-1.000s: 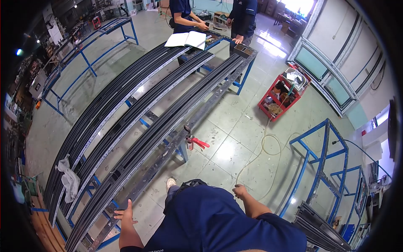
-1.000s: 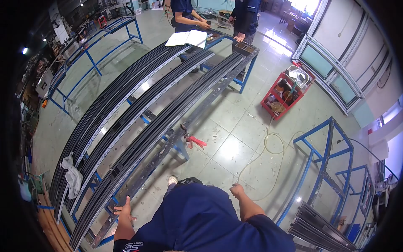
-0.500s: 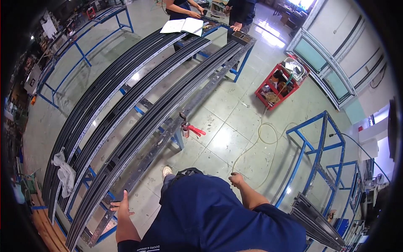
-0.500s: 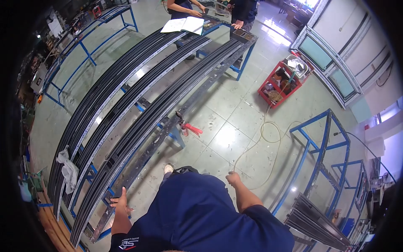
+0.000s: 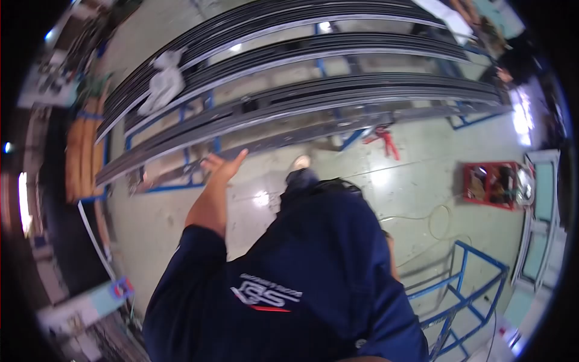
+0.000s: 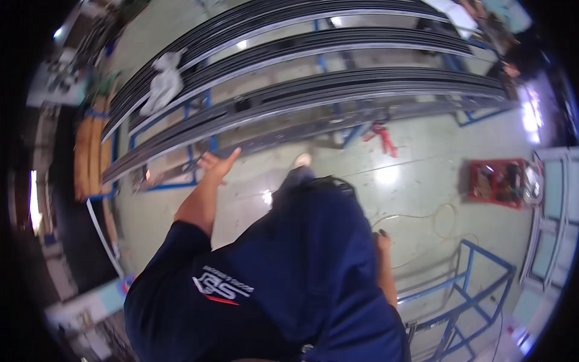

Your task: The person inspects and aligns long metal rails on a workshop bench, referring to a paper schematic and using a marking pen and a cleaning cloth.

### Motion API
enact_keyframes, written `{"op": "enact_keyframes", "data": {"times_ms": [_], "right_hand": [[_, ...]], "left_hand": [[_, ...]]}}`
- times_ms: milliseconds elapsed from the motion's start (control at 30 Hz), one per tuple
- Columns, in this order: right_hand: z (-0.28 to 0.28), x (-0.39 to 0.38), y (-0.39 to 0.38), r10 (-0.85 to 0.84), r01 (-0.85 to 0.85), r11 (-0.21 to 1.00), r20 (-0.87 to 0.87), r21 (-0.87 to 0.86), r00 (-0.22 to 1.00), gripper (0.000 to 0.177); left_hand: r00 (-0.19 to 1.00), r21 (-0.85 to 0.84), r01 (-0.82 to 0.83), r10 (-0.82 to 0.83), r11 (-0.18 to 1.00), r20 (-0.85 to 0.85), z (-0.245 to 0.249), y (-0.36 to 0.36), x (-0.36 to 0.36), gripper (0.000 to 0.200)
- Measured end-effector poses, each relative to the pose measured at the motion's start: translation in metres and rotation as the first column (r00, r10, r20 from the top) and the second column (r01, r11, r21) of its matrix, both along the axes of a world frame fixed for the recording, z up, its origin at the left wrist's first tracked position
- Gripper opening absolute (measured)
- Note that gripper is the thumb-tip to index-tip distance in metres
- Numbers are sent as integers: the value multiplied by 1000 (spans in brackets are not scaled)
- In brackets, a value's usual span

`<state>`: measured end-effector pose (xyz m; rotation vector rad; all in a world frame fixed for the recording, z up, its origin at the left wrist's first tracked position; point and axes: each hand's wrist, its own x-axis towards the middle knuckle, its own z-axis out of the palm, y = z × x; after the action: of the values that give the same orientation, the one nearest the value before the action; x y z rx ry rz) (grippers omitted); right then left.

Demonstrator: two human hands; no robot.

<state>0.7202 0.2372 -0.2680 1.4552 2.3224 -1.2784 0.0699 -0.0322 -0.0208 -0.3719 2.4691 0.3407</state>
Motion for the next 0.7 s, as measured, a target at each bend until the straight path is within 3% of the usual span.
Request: {"op": "enact_keyframes", "data": {"times_ms": [33,67,100,167,200,300,367,433,467,533,600,700], "right_hand": [[-87,31,7,-411,385,896,-88,-224,907,42],[-38,13,2,-557,497,771,-44,-398,830,48],[-22,0,1,-549,491,771,-32,-404,835,48],[-1,-10,1,-414,433,875,129,-215,901,51],[16,-5,6,-540,480,760,-15,-438,842,52],[60,-39,10,-565,537,771,22,-343,825,51],[137,-91,20,-577,578,744,112,-335,809,51],[158,-118,29,-589,623,715,206,-318,781,51],[154,-123,34,-605,623,709,171,-331,778,53],[145,-130,50,-600,603,723,125,-338,790,54],[146,-153,64,-588,580,746,85,-327,804,54],[154,-206,90,-461,455,882,-25,-119,887,54]], "left_hand": [[999,19,-30,29,999,30,14,13,1,150],[996,42,-51,48,998,71,16,10,2,149],[995,30,-61,58,998,76,15,8,1,149],[993,69,-75,68,995,97,9,9,-1,149],[992,70,-74,67,995,104,6,9,-1,149],[998,37,-34,32,999,51,-6,6,-5,150],[1000,30,-15,15,999,-18,-34,-6,-10,150],[976,205,0,44,979,-211,-39,-17,-5,149],[980,218,-1,45,976,-195,-43,-26,-6,149],[894,-4,148,-135,989,-426,-58,-36,-10,133],[834,-51,201,-198,978,-514,-47,-40,-14,126],[641,-99,317,-290,943,-710,-60,-58,-31,116]]}}
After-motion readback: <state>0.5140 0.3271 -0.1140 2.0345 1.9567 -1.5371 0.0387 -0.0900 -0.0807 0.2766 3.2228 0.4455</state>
